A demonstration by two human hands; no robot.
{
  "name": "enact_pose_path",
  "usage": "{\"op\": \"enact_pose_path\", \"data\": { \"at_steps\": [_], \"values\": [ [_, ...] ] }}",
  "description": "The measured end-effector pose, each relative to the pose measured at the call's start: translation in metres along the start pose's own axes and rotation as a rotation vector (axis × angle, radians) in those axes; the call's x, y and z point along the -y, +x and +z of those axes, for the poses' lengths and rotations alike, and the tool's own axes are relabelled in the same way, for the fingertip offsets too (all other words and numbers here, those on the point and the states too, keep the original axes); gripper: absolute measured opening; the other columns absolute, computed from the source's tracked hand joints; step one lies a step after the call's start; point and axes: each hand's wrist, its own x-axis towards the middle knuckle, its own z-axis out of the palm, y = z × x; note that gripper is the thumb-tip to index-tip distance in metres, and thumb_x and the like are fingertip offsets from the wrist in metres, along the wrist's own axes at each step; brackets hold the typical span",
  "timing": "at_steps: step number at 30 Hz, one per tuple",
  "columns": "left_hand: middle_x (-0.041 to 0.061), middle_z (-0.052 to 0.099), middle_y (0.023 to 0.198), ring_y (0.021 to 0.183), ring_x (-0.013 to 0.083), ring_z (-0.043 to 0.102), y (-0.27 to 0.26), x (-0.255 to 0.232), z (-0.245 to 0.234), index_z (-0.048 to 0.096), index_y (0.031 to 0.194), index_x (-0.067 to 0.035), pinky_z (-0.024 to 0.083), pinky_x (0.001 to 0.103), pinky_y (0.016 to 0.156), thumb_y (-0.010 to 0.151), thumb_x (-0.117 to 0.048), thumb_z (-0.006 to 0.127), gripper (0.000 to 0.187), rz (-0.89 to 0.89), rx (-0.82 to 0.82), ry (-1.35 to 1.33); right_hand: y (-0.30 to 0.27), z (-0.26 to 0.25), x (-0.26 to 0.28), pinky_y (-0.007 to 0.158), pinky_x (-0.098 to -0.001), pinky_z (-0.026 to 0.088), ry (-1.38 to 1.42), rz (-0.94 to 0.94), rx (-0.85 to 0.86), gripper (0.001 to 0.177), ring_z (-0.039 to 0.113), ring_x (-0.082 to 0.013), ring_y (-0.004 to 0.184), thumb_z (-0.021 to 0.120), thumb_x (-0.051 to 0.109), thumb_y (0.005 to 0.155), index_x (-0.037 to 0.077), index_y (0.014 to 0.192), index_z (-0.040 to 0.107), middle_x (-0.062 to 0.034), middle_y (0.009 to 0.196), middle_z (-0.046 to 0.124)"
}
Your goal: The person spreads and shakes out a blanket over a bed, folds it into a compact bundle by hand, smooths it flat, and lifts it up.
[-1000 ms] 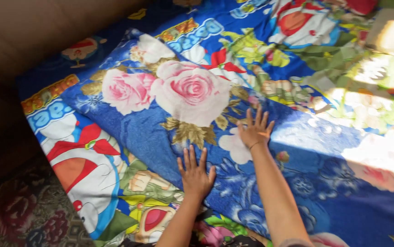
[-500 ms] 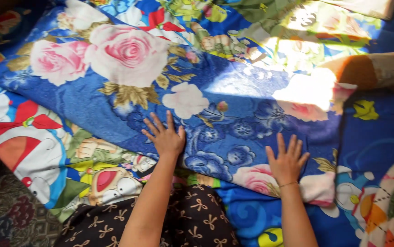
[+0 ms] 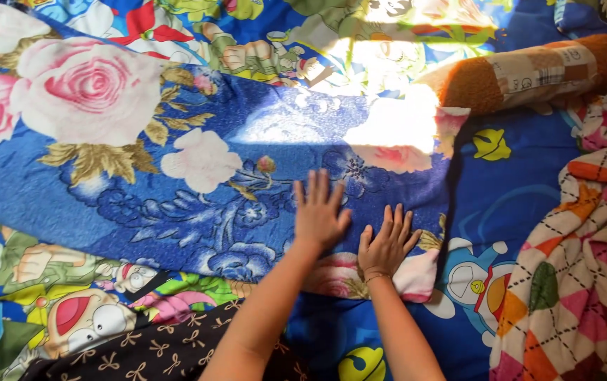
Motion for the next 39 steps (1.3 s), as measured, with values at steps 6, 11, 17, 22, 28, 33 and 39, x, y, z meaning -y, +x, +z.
{"op": "enact_pose_path", "data": {
  "at_steps": [6, 11, 17, 22, 28, 33, 39],
  "values": [
    [0.008, 0.029, 0.169, 0.159, 0.0305, 0.021, 0.016, -0.030, 0.028, 0.046, 0.155, -0.031, 0.002, 0.061, 0.127, 0.098, -0.056, 0.045, 0.062, 0.248, 0.137, -0.099, -0.003, 0.004, -0.002, 0.126, -0.0639, 0.008, 0.005, 0.055, 0.034, 0.057, 0.028, -0.0379, 0.158, 0.047, 0.033, 0.102, 0.007, 0.153, 0.047, -0.0151, 0.163, 0.042],
    [0.011, 0.034, 0.164, 0.152, 0.0317, 0.025, 0.058, 0.027, 0.007, 0.048, 0.151, -0.032, 0.003, 0.063, 0.122, 0.095, -0.059, 0.046, 0.062, 0.167, -0.004, -0.061, 0.000, -0.001, 0.001, 0.125, -0.0642, 0.007, -0.002, 0.019, 0.015, 0.061, 0.028, -0.0389, 0.156, 0.047, 0.034, 0.096, 0.006, 0.151, 0.047, -0.0170, 0.162, 0.042],
    [0.016, 0.041, 0.159, 0.151, 0.0337, 0.029, 0.067, 0.096, -0.019, 0.051, 0.151, -0.025, 0.007, 0.062, 0.124, 0.098, -0.056, 0.050, 0.062, -0.069, -0.116, 0.034, -0.001, 0.000, 0.001, 0.125, -0.0642, 0.006, -0.017, 0.021, 0.029, 0.062, 0.027, -0.0384, 0.156, 0.048, 0.033, 0.095, 0.006, 0.151, 0.047, -0.0170, 0.162, 0.041],
    [0.020, 0.040, 0.160, 0.152, 0.0417, 0.026, 0.052, 0.096, -0.015, 0.053, 0.150, -0.020, 0.009, 0.063, 0.123, 0.101, -0.050, 0.052, 0.057, -0.256, -0.211, 0.114, 0.000, 0.001, 0.001, 0.125, -0.0640, 0.006, -0.023, 0.024, 0.036, 0.063, 0.026, -0.0382, 0.156, 0.048, 0.033, 0.094, 0.006, 0.151, 0.046, -0.0169, 0.162, 0.040],
    [0.024, 0.033, 0.164, 0.155, 0.0417, 0.021, 0.014, 0.075, -0.016, 0.048, 0.155, -0.018, 0.008, 0.063, 0.124, 0.102, -0.053, 0.046, 0.063, -0.143, -0.197, 0.095, -0.002, 0.001, 0.000, 0.125, -0.0642, 0.006, -0.038, 0.026, 0.027, 0.062, 0.026, -0.0385, 0.156, 0.048, 0.033, 0.095, 0.006, 0.151, 0.046, -0.0176, 0.162, 0.040],
    [0.022, 0.031, 0.166, 0.156, 0.0396, 0.021, -0.003, 0.039, -0.016, 0.043, 0.157, -0.018, 0.006, 0.061, 0.123, 0.100, -0.056, 0.042, 0.069, -0.008, -0.047, 0.101, 0.001, -0.001, 0.003, 0.125, -0.0642, 0.007, -0.016, 0.015, 0.012, 0.062, 0.027, -0.0390, 0.157, 0.047, 0.032, 0.095, 0.006, 0.151, 0.047, -0.0181, 0.162, 0.041],
    [0.013, 0.028, 0.166, 0.155, 0.0363, 0.017, 0.023, 0.012, -0.007, 0.042, 0.155, -0.031, 0.004, 0.064, 0.122, 0.094, -0.062, 0.042, 0.068, 0.213, 0.087, -0.022, 0.001, -0.001, 0.004, 0.125, -0.0639, 0.007, -0.015, 0.030, 0.016, 0.062, 0.027, -0.0392, 0.156, 0.048, 0.032, 0.094, 0.006, 0.150, 0.047, -0.0181, 0.161, 0.041]
  ]
}}
